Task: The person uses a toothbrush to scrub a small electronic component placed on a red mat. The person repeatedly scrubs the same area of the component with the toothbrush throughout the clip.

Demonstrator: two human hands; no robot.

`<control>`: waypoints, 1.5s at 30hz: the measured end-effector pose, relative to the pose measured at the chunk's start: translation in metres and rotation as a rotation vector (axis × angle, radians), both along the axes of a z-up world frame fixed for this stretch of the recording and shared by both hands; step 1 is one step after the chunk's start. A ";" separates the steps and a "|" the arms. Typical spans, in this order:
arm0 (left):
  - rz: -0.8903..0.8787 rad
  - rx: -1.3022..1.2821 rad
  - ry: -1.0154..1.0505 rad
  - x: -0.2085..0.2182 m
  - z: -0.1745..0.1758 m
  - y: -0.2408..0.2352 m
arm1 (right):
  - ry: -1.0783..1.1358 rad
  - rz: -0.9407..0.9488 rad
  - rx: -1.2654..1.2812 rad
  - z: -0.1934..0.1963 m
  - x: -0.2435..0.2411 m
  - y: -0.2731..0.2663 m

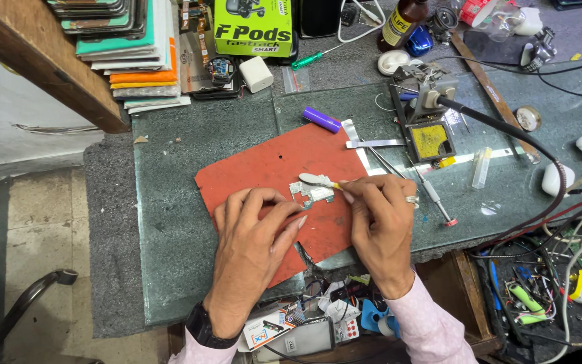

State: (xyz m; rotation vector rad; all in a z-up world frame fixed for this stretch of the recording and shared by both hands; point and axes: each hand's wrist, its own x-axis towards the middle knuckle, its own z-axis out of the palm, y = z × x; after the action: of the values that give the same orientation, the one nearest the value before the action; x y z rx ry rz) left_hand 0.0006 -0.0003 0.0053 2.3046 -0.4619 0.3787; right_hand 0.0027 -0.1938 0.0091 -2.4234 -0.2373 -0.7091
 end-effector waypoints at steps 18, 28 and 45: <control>0.003 0.002 0.007 0.000 -0.002 0.001 | 0.020 0.128 0.022 0.002 0.000 0.001; -0.005 -0.005 0.013 0.000 -0.002 0.001 | 0.013 0.060 0.004 0.000 -0.002 0.000; -0.001 -0.018 0.005 0.000 -0.005 0.001 | 0.027 -0.108 -0.024 -0.002 -0.001 -0.013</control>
State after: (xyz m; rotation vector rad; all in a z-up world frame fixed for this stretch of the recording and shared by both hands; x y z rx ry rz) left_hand 0.0002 0.0010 0.0005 2.2877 -0.4550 0.3749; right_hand 0.0017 -0.2066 0.0074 -2.4818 -0.1049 -0.7238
